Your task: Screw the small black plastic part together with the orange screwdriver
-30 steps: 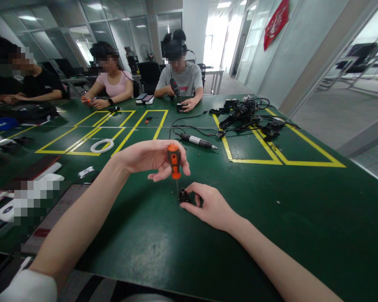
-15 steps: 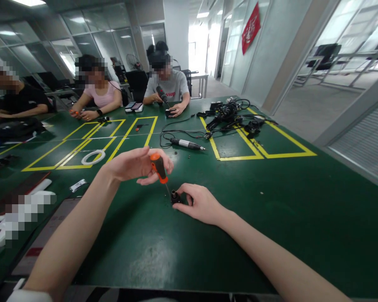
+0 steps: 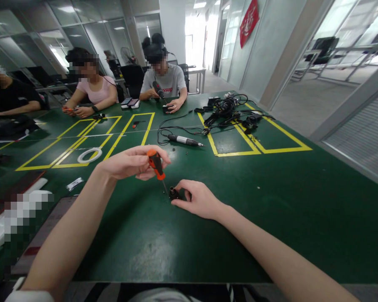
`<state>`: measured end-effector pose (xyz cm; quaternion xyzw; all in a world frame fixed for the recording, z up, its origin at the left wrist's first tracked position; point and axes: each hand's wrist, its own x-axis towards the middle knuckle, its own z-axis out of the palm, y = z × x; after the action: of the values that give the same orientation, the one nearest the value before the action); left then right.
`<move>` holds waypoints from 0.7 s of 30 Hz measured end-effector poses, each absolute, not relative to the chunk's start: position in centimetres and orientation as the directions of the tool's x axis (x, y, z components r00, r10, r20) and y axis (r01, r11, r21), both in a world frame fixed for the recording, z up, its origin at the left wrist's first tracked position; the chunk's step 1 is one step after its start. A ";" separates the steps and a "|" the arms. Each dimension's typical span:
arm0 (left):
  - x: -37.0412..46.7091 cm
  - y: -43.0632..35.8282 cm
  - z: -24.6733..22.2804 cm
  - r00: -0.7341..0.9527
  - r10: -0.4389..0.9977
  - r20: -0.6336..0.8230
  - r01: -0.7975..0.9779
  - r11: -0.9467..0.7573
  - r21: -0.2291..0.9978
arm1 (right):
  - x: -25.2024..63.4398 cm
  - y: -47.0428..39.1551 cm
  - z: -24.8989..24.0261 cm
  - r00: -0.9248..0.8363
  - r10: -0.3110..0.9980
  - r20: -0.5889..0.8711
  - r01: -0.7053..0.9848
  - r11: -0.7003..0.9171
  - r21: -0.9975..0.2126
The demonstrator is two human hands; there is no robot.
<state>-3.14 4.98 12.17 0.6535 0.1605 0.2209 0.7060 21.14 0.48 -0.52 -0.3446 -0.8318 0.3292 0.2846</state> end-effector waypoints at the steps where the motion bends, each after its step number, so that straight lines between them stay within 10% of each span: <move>1: -3.1 5.0 12.3 0.861 0.505 0.063 -0.102 0.050 0.993 | 21.2 0.5 -0.5 -0.601 0.761 0.244 0.386 0.543 -0.746; 21: -2.5 4.0 13.4 0.836 0.548 -0.007 0.010 -0.001 1.000 | 21.6 0.2 -1.0 -0.610 0.751 0.253 0.446 0.589 -0.674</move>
<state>-2.54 4.04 13.41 0.6790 0.2053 0.1990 0.6762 21.62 0.22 -0.95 -0.3519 -0.8506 0.2855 0.2668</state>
